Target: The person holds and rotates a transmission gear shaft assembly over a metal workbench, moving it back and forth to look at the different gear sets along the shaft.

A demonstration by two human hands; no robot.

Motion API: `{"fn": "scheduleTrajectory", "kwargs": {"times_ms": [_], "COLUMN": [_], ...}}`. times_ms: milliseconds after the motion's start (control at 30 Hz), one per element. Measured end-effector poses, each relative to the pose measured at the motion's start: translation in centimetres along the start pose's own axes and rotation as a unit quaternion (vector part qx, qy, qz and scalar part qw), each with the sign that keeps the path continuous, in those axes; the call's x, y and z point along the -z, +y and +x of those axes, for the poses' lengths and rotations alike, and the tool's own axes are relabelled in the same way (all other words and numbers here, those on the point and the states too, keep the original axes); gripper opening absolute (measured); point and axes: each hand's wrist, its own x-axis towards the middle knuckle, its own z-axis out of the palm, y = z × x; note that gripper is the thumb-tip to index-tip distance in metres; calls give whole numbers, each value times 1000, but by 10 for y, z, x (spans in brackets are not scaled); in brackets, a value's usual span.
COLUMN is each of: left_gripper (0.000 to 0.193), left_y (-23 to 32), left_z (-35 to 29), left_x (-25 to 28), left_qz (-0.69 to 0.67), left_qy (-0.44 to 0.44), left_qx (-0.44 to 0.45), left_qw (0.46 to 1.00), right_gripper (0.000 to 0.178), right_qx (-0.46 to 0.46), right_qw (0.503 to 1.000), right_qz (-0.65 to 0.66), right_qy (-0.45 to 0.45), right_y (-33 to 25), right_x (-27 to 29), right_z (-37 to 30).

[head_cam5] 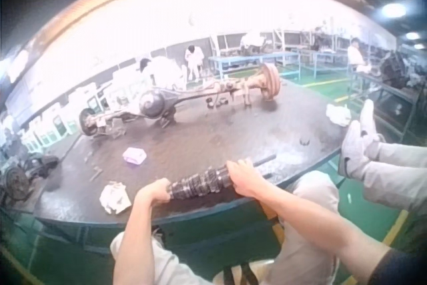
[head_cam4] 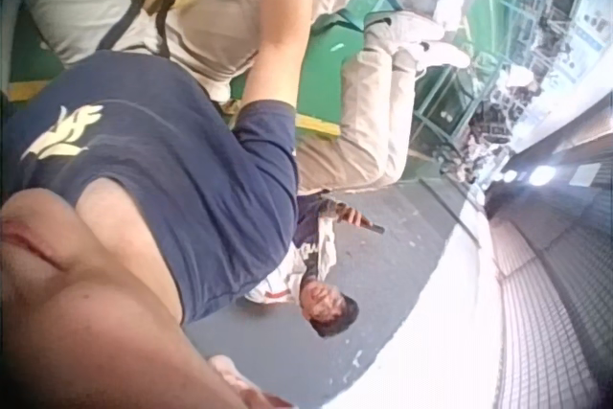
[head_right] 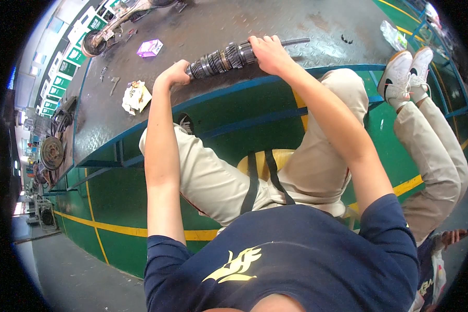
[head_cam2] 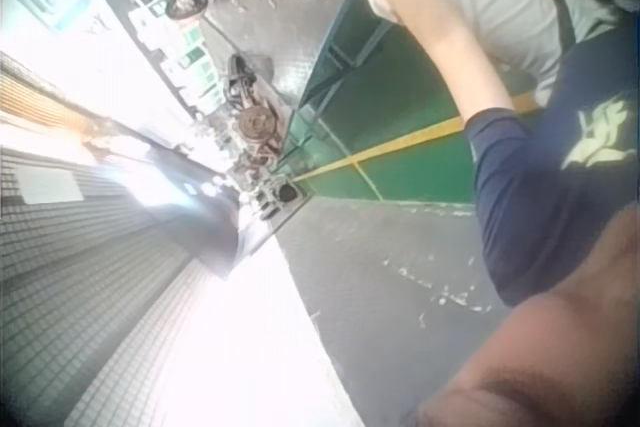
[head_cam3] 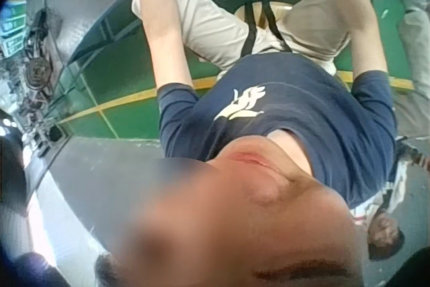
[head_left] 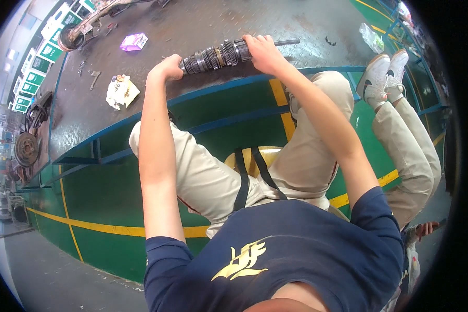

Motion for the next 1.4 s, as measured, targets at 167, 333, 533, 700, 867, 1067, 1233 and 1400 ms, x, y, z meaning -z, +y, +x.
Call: {"fn": "scheduleTrajectory", "kwargs": {"times_ms": [167,333,533,700,867,1067,1233,1400], "left_gripper": [38,34,38,39,35,28,18,17], "left_y": [-2,2,-1,3,-1,17,17,14], "left_z": [-1,-6,-5,-6,-7,-22,-22,-21], "left_x": [-7,2,8,7,0,-3,-14,-18], "left_qz": [25,-21,-39,-46,-48,-77,-58,-34], "left_qy": [79,50,50,53,95,125,212,218], "left_qx": [-4,13,-10,-13,-14,-12,-16,-34], "left_qw": [997,998,998,997,994,989,975,975], "right_gripper": [50,31,19,19,21,20,20,22], "right_qx": [-52,-68,-109,-96,-74,-80,-81,-86], "right_qw": [991,983,982,982,986,983,987,983], "right_qz": [66,107,6,6,39,58,71,97], "right_qy": [-107,-133,-156,-165,-146,-155,-121,-131], "right_y": [4,10,6,8,11,15,13,14], "right_x": [15,30,18,21,21,21,21,23], "right_z": [18,23,28,25,24,24,19,14]}}
